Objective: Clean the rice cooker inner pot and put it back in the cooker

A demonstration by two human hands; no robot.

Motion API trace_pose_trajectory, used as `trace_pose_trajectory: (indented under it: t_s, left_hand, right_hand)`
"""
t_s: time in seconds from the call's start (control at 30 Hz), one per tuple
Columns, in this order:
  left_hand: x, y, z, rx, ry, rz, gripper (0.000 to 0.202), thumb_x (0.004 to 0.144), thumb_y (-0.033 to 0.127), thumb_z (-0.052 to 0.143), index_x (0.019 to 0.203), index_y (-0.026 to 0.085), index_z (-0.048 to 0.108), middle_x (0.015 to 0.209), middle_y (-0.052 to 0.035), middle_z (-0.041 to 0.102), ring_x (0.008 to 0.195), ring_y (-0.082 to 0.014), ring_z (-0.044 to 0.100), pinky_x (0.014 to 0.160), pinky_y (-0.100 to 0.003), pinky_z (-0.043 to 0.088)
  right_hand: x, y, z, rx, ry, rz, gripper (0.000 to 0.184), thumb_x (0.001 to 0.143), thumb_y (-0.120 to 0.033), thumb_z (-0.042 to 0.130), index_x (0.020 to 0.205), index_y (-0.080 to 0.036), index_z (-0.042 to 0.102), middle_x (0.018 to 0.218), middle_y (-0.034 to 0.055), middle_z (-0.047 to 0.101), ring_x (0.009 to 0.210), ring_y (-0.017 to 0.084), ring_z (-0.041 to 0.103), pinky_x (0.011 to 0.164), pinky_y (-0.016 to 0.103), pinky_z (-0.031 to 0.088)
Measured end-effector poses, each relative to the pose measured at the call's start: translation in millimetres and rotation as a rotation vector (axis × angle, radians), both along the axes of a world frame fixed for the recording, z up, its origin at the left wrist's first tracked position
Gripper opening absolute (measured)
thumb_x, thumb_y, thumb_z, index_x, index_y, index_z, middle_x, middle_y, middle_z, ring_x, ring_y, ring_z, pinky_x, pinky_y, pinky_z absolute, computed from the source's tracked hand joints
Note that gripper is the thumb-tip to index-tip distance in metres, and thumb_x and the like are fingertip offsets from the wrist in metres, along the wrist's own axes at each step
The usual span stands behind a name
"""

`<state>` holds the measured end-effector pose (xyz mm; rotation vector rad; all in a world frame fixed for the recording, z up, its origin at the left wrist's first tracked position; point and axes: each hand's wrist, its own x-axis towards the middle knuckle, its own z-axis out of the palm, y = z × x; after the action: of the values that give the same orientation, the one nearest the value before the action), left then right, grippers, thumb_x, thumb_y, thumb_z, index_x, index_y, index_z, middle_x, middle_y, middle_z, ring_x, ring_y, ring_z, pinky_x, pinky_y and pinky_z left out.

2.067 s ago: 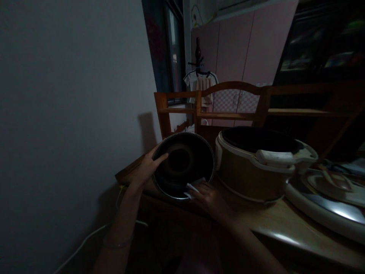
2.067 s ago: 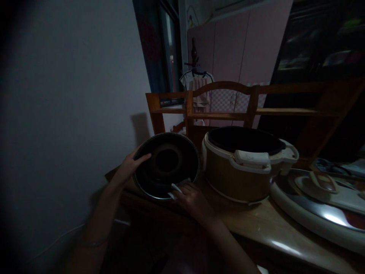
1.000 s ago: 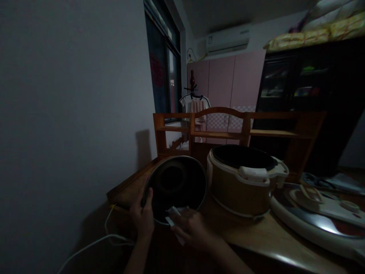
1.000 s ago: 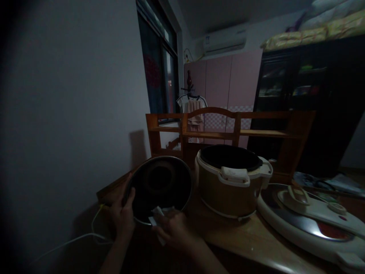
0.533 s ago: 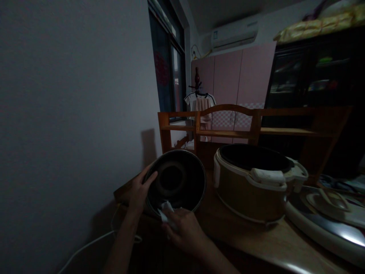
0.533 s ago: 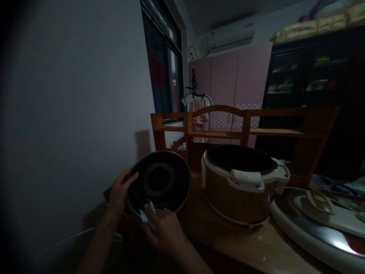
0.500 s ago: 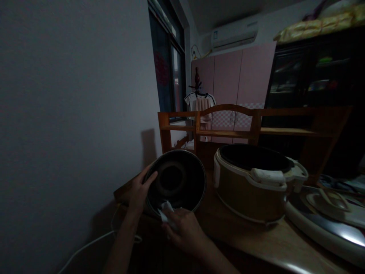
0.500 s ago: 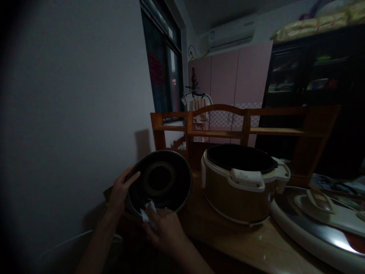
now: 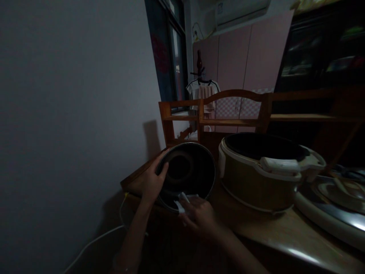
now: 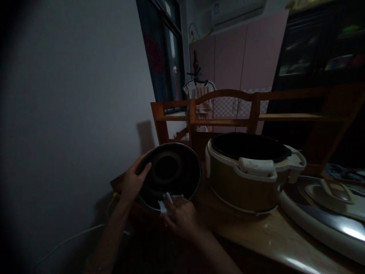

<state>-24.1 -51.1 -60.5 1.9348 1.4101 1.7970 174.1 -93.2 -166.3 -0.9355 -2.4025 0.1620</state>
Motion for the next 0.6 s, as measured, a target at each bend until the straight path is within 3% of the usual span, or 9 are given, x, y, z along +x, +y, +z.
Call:
trace_pose_trajectory:
  t_s: [0.2, 0.43, 0.6]
  left_hand:
    - [3.1, -6.2, 2.9, 0.011, 0.013, 0.001, 0.038, 0.092, 0.033, 0.053, 0.129, 0.03, 0.061, 0.132, -0.0025, 0.063, 0.126, -0.021, 0.056, 0.114, -0.043, 0.037]
    - [4.0, -7.8, 0.9, 0.015, -0.012, 0.04, 0.039, 0.091, 0.034, 0.056, 0.129, 0.03, 0.061, 0.127, -0.0024, 0.067, 0.121, -0.0211, 0.06, 0.112, -0.041, 0.041]
    - [4.2, -12.0, 1.0, 0.012, -0.037, 0.029, 0.04, 0.091, 0.033, 0.055, 0.13, 0.027, 0.061, 0.129, -0.0026, 0.066, 0.121, -0.0217, 0.059, 0.112, -0.04, 0.041]
  right_hand:
    - [16.8, 2.9, 7.7, 0.048, -0.022, 0.003, 0.047, 0.099, -0.043, 0.046, 0.139, -0.02, 0.051, 0.13, 0.0122, 0.062, 0.117, 0.025, 0.059, 0.1, 0.04, 0.047]
    - [18.3, 11.1, 9.5, 0.073, -0.079, -0.068, 0.034, 0.103, -0.035, 0.038, 0.118, -0.019, 0.065, 0.108, 0.0102, 0.071, 0.102, 0.023, 0.065, 0.092, 0.036, 0.049]
    - [14.2, 11.4, 7.3, 0.105, -0.092, -0.104, 0.032, 0.102, -0.035, 0.04, 0.108, -0.018, 0.066, 0.1, 0.0097, 0.072, 0.096, 0.023, 0.066, 0.085, 0.036, 0.05]
